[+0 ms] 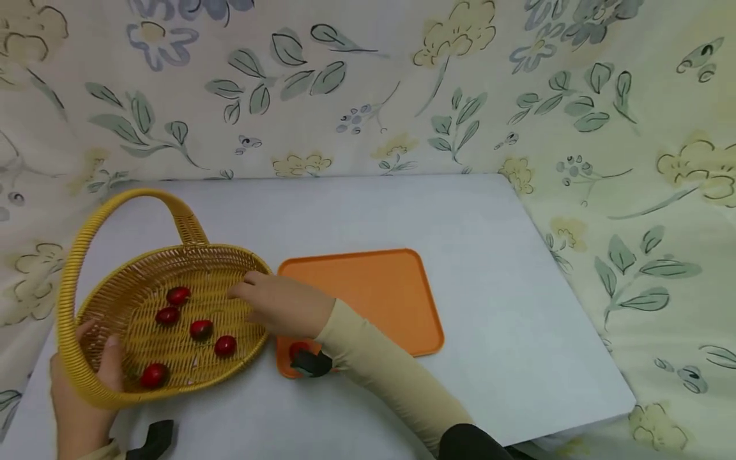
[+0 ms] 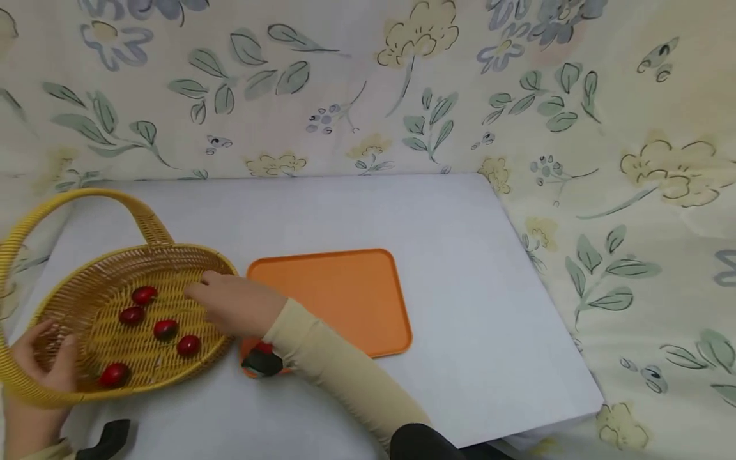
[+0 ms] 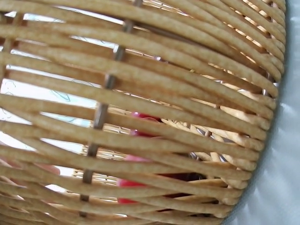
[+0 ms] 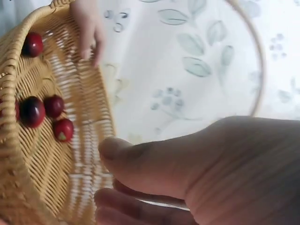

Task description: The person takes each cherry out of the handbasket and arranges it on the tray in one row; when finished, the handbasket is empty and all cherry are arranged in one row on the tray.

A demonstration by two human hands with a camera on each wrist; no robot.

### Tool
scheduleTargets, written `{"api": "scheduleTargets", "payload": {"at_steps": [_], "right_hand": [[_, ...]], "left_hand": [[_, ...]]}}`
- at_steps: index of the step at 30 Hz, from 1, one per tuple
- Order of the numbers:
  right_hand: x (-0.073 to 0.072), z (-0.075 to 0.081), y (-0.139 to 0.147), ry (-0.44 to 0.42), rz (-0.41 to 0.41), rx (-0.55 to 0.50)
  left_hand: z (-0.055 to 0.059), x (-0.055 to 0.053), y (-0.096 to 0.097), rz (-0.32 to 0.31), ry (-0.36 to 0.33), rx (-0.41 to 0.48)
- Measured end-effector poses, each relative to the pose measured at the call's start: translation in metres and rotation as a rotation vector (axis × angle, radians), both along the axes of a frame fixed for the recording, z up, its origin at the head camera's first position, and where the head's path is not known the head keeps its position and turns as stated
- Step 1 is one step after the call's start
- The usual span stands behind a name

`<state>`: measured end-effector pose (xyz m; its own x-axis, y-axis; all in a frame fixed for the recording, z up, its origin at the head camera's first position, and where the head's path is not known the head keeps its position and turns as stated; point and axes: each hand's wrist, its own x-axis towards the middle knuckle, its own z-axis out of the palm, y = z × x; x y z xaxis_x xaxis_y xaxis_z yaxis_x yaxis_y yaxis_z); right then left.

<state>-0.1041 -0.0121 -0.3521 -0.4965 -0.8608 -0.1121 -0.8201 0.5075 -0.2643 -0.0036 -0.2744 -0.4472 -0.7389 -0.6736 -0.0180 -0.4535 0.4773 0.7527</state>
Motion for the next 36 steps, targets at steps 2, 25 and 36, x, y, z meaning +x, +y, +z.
{"api": "scheduleTargets", "payload": {"at_steps": [2, 25, 36], "right_hand": [[-0.007, -0.007, -0.020, -0.050, 0.030, 0.073], [0.011, -0.056, -0.072, -0.061, 0.088, 0.331], [-0.003, -0.005, -0.021, -0.170, -0.007, 0.106]], "left_hand": [[-0.001, 0.000, -0.002, 0.014, -0.001, 0.035], [-0.008, 0.001, -0.004, -0.008, 0.081, 0.004], [-0.005, 0.000, 0.000, 0.072, 0.017, 0.014]]}}
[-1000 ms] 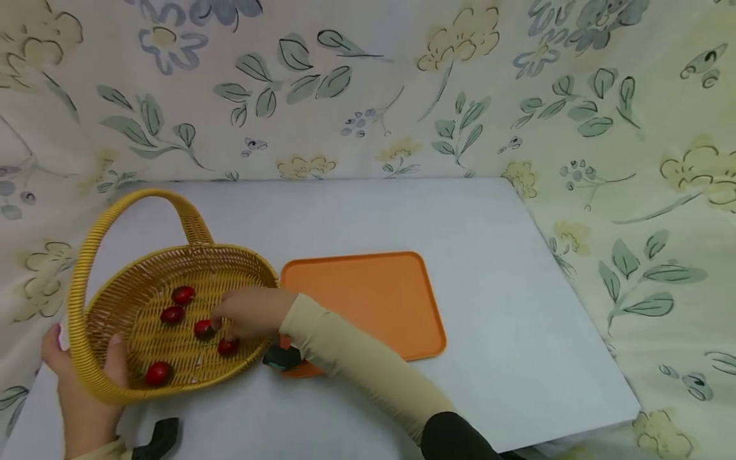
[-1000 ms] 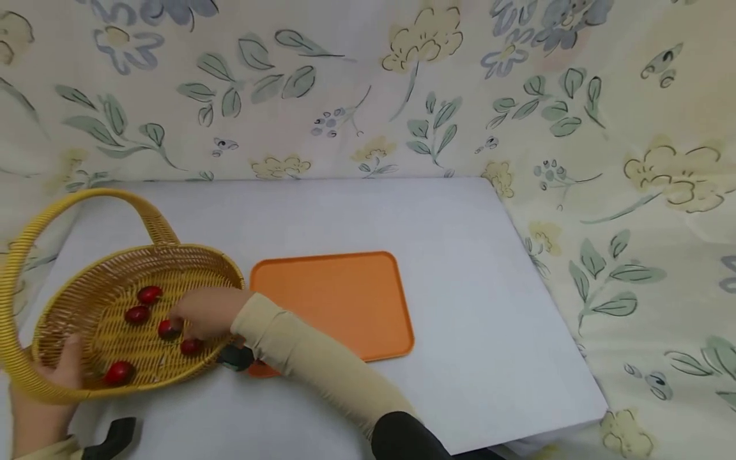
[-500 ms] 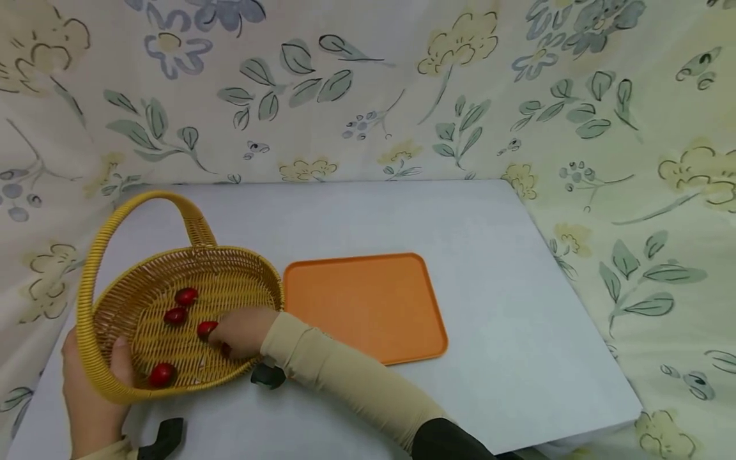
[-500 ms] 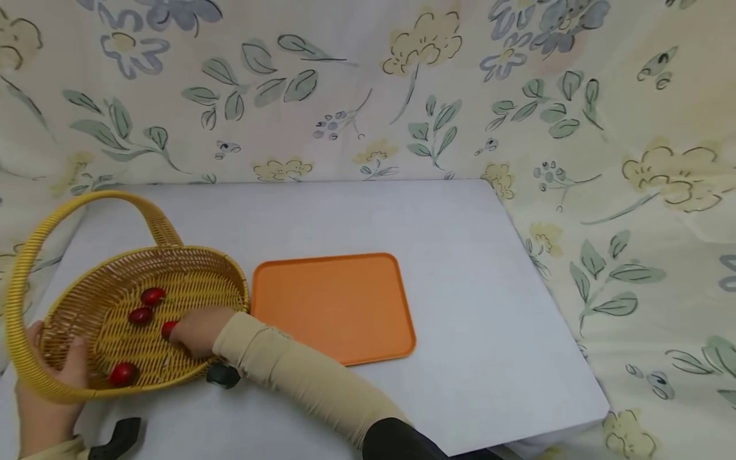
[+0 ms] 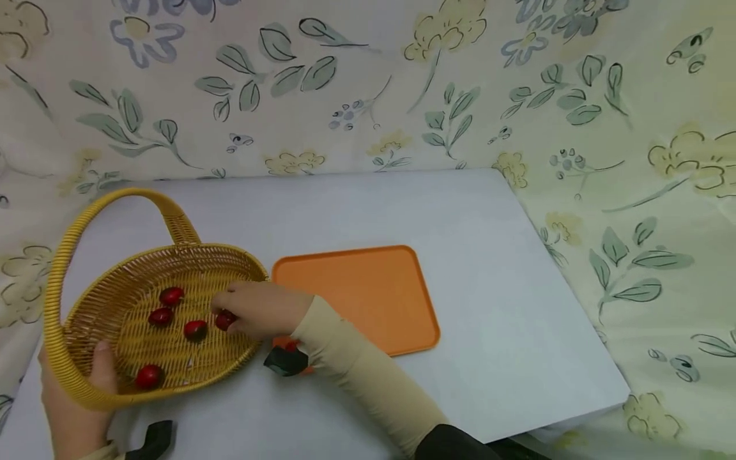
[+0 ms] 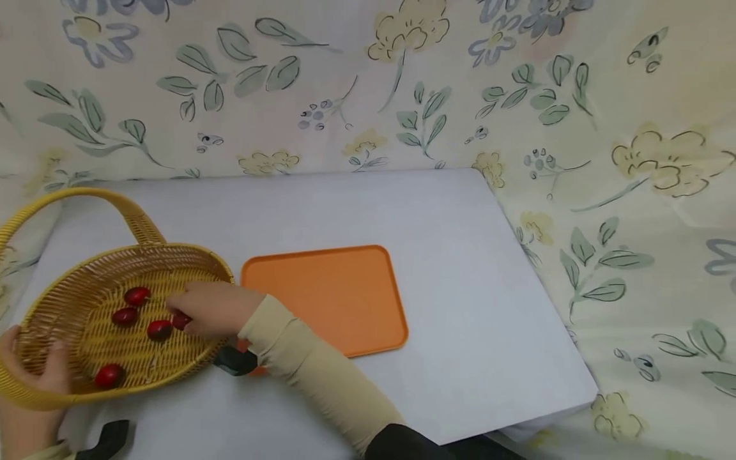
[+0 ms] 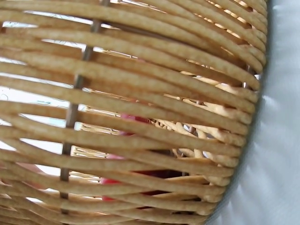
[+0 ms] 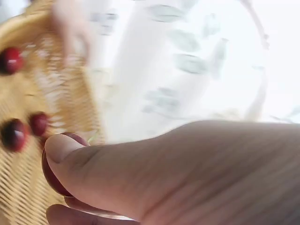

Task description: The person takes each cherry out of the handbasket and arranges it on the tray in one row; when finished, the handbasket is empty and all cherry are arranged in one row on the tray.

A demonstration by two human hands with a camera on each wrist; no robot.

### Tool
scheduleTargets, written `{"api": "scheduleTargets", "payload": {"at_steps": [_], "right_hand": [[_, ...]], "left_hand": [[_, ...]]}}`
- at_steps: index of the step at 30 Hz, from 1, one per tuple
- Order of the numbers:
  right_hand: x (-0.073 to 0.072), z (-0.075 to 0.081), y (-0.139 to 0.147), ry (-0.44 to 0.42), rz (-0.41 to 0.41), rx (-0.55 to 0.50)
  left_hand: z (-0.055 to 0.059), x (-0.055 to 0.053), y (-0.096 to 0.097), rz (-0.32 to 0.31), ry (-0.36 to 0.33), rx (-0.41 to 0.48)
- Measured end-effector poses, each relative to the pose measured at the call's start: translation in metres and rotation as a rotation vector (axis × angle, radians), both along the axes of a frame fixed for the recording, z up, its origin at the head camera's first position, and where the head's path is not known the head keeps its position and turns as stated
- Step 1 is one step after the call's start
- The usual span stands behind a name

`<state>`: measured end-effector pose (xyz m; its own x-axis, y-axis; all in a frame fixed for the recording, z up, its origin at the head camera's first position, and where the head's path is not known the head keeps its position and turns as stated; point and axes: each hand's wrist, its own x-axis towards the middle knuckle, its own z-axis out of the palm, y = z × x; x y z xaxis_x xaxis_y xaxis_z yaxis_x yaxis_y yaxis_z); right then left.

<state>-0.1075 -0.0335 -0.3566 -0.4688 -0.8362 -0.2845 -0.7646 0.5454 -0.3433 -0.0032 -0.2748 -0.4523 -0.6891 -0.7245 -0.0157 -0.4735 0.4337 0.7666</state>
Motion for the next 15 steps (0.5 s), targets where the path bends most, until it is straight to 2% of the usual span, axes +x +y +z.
{"api": "scheduleTargets", "payload": {"at_steps": [4, 7, 10, 15], "right_hand": [[0.002, 0.019, 0.035, -0.034, -0.082, -0.128], [0.005, 0.020, 0.065, -0.049, -0.154, -0.224], [0.012, 0.010, 0.092, -0.042, -0.248, -0.312], [0.028, -0.024, 0.122, -0.018, -0.405, -0.422]], "left_hand": [[-0.007, 0.000, -0.003, 0.032, -0.025, -0.007], [-0.015, -0.002, -0.007, 0.047, -0.049, -0.014], [-0.019, -0.003, -0.009, 0.058, -0.072, -0.013], [-0.010, -0.005, -0.005, 0.019, -0.039, 0.000]]}}
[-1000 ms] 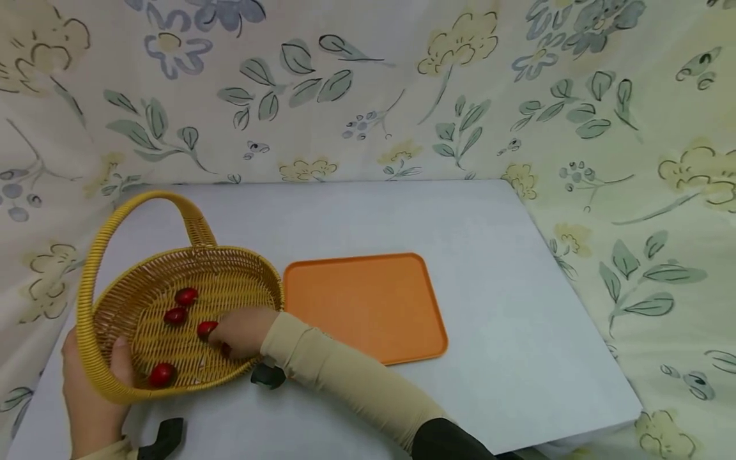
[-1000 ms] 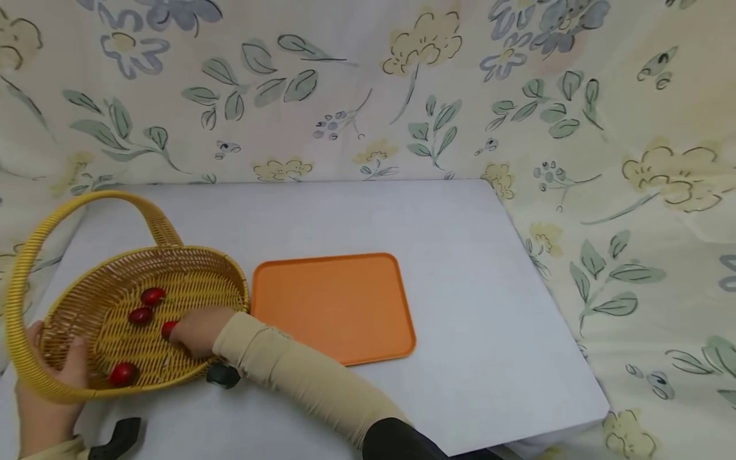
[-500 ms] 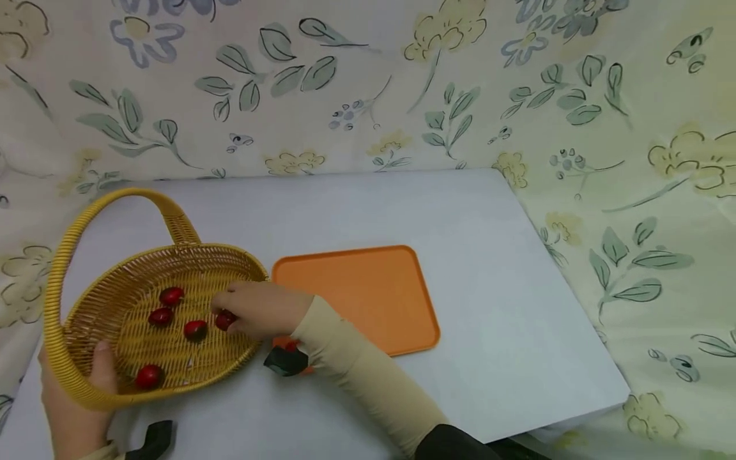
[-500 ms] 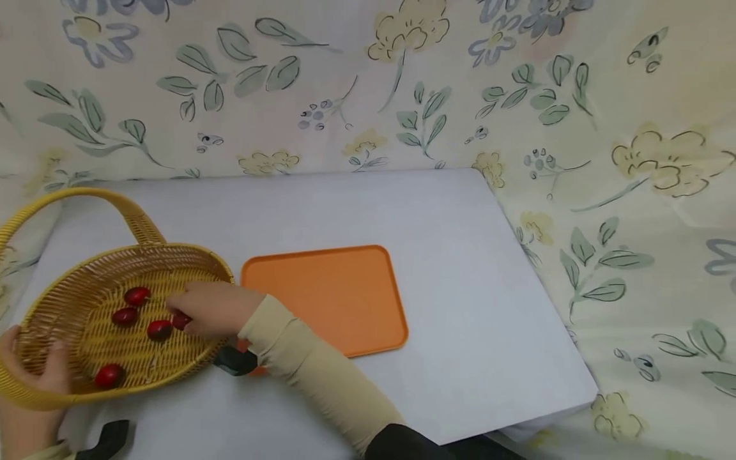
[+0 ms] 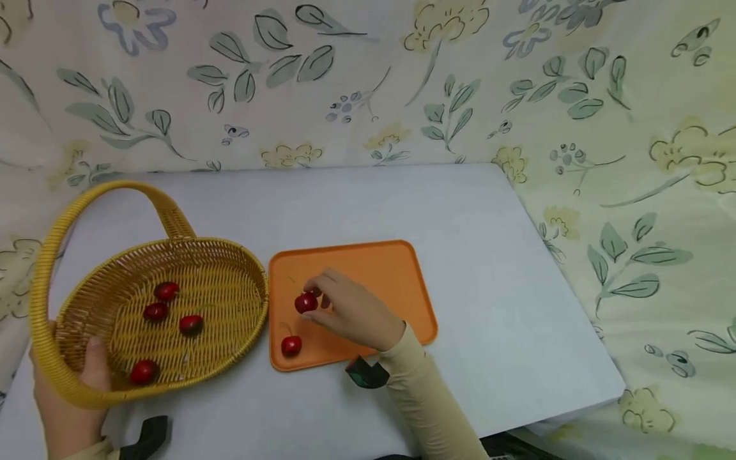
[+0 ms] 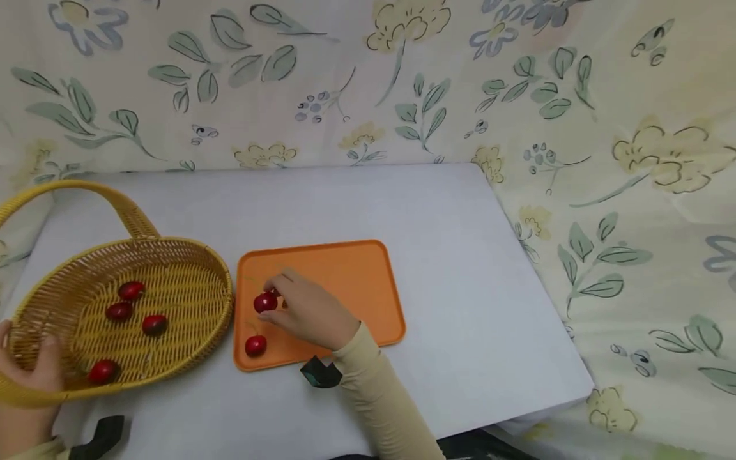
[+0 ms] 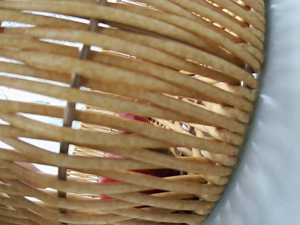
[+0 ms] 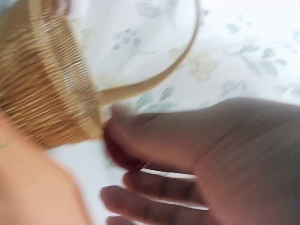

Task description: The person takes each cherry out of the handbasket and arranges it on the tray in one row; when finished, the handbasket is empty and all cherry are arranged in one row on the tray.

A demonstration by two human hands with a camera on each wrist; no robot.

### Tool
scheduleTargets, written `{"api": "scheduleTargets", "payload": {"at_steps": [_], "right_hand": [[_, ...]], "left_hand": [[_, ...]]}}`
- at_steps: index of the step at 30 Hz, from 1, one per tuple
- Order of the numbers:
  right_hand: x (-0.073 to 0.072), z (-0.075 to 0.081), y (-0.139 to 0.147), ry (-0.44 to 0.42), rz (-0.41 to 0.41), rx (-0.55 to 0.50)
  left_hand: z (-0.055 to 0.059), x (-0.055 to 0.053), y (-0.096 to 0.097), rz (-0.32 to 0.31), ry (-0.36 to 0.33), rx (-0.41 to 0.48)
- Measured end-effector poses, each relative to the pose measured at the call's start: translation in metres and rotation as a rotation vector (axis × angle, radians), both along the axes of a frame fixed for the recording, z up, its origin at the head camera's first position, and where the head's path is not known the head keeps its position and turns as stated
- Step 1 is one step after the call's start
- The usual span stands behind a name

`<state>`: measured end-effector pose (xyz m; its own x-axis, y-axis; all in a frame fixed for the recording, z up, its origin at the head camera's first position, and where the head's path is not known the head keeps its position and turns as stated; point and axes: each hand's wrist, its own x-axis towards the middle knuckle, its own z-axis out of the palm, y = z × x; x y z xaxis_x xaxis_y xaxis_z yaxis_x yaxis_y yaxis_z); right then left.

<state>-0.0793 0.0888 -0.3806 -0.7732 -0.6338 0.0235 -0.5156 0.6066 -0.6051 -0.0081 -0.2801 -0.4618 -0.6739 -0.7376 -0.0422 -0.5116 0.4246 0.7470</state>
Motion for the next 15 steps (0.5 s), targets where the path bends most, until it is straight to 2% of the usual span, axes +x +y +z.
{"api": "scheduleTargets", "payload": {"at_steps": [4, 8, 12, 15], "right_hand": [[0.015, -0.027, 0.010, -0.022, -0.079, -0.025], [0.026, -0.048, 0.011, -0.019, -0.087, 0.014], [0.033, -0.061, 0.010, -0.011, -0.079, 0.066], [0.035, -0.065, 0.008, -0.013, -0.078, 0.085]], "left_hand": [[0.010, 0.001, 0.005, -0.033, 0.041, -0.004], [0.014, 0.001, 0.009, -0.027, 0.041, -0.020], [0.016, 0.003, 0.011, -0.029, 0.039, -0.022], [0.012, 0.003, 0.009, -0.035, 0.045, -0.021]]}}
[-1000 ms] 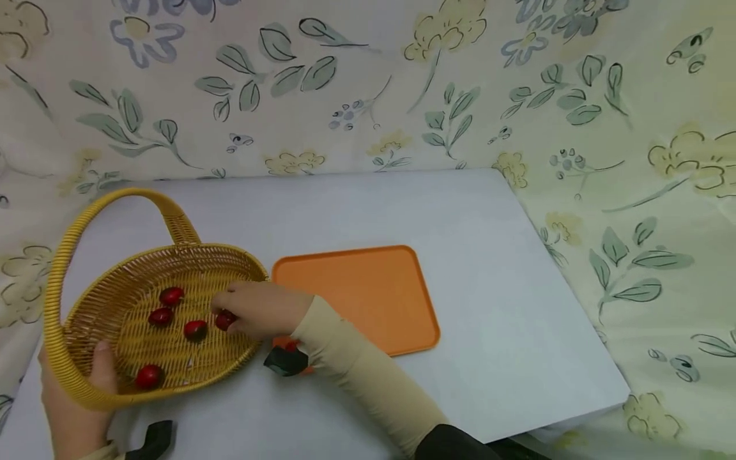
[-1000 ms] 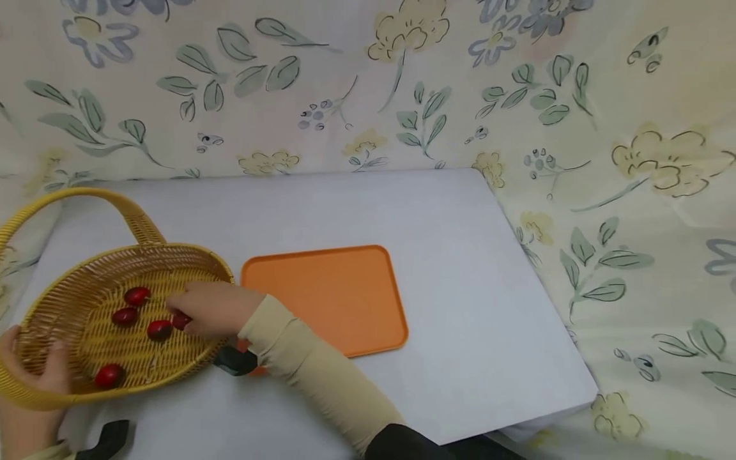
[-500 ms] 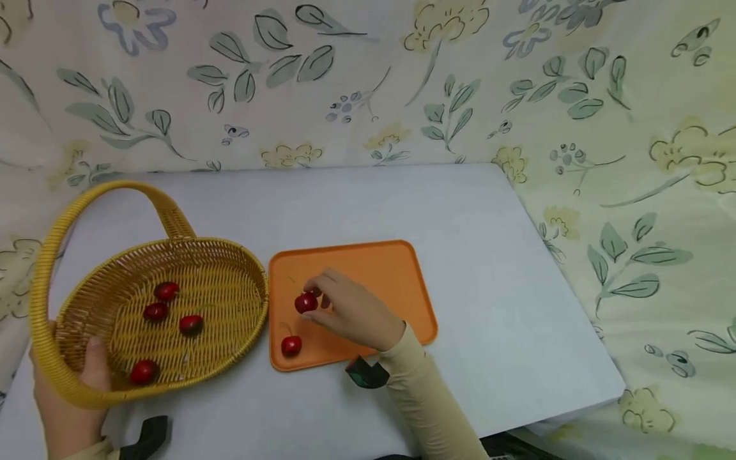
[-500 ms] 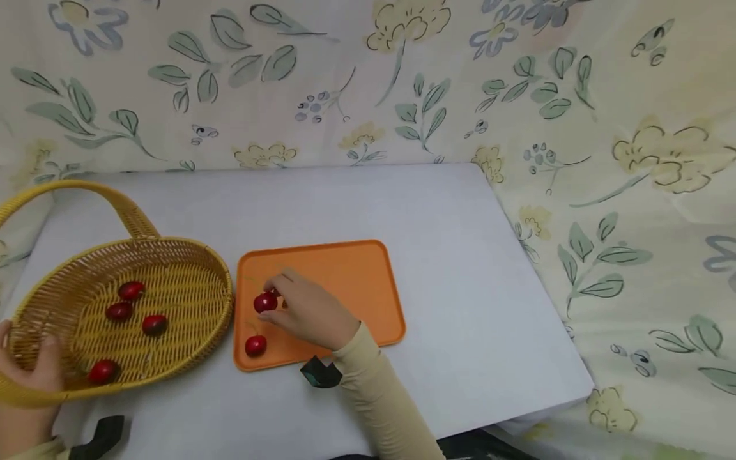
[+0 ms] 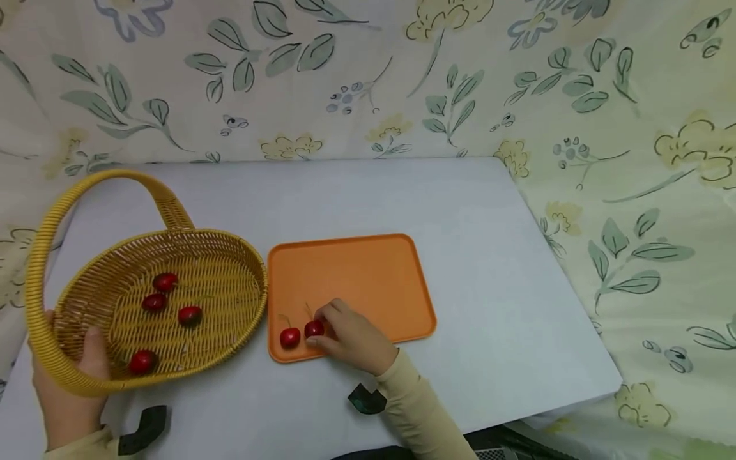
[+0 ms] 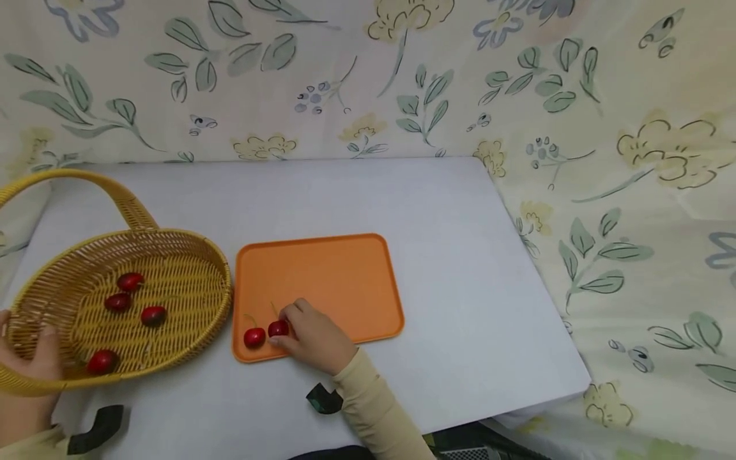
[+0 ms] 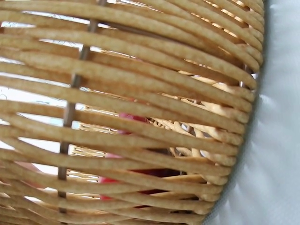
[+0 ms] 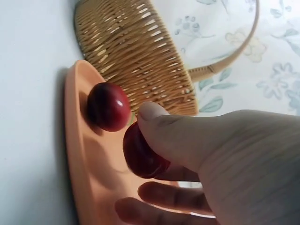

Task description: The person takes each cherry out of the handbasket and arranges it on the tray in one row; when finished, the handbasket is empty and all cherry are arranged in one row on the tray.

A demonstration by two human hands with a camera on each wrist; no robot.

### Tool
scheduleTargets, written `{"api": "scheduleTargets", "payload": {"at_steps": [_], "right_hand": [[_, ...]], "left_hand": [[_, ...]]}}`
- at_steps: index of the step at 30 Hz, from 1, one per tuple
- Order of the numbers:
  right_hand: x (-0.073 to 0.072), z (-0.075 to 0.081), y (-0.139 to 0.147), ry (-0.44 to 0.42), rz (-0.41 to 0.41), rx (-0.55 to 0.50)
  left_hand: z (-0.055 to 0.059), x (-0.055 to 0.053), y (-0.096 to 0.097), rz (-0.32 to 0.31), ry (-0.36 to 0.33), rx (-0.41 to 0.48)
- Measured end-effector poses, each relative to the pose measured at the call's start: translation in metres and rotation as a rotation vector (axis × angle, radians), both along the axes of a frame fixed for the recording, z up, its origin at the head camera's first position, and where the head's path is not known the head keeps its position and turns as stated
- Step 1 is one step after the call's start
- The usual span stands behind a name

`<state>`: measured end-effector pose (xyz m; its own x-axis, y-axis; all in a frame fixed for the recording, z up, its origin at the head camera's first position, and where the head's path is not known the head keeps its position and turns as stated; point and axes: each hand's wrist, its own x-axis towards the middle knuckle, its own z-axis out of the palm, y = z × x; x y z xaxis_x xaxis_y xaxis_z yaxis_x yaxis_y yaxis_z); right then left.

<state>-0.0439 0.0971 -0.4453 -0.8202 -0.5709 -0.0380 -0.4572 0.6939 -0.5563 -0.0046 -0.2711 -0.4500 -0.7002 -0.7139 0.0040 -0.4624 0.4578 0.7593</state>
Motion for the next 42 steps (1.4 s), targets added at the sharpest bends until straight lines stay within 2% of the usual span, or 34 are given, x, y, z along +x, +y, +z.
{"api": "scheduleTargets", "payload": {"at_steps": [3, 6, 8, 10, 12, 17, 20, 22, 26, 29, 31, 33, 37, 40, 42], "right_hand": [[0.001, -0.003, -0.002, -0.011, 0.001, 0.011], [0.001, -0.007, -0.003, -0.013, 0.003, 0.023], [0.001, -0.010, -0.004, -0.011, 0.004, 0.027], [0.001, -0.012, -0.004, -0.002, 0.004, 0.031], [0.001, -0.013, -0.004, 0.009, 0.004, 0.033], [-0.002, -0.008, -0.004, 0.010, 0.009, 0.044], [-0.005, 0.005, -0.003, -0.005, 0.024, 0.064], [-0.011, 0.018, -0.003, -0.002, 0.050, 0.064], [-0.028, 0.052, -0.018, 0.021, 0.124, 0.022], [-0.041, 0.074, -0.045, 0.016, 0.199, 0.030], [-0.048, 0.081, -0.069, 0.017, 0.267, 0.087], [-0.055, 0.082, -0.096, 0.003, 0.354, 0.164], [-0.065, 0.073, -0.155, -0.007, 0.513, 0.387], [-0.072, 0.063, -0.194, -0.036, 0.553, 0.526], [-0.076, 0.056, -0.214, -0.054, 0.558, 0.568]], "left_hand": [[-0.018, -0.003, -0.012, 0.017, -0.014, -0.003], [-0.049, -0.007, -0.034, 0.025, -0.025, -0.010], [-0.065, -0.008, -0.046, 0.024, -0.028, -0.018], [-0.073, -0.008, -0.051, 0.017, -0.020, -0.028], [-0.064, -0.008, -0.044, 0.019, -0.026, -0.027], [-0.013, -0.007, -0.011, 0.007, 0.012, 0.002], [0.002, -0.005, -0.003, -0.010, 0.052, 0.023], [0.005, -0.004, -0.003, -0.019, 0.059, 0.035], [0.002, 0.001, -0.004, -0.025, 0.045, 0.056], [-0.001, 0.004, -0.002, -0.035, 0.044, 0.045], [-0.003, 0.004, -0.002, -0.054, 0.053, 0.039], [-0.005, 0.004, -0.003, -0.069, 0.065, 0.026], [-0.006, 0.003, -0.007, -0.088, 0.059, 0.013], [-0.005, 0.003, -0.009, -0.072, 0.028, 0.012], [-0.004, 0.004, -0.010, -0.052, 0.019, 0.020]]}}
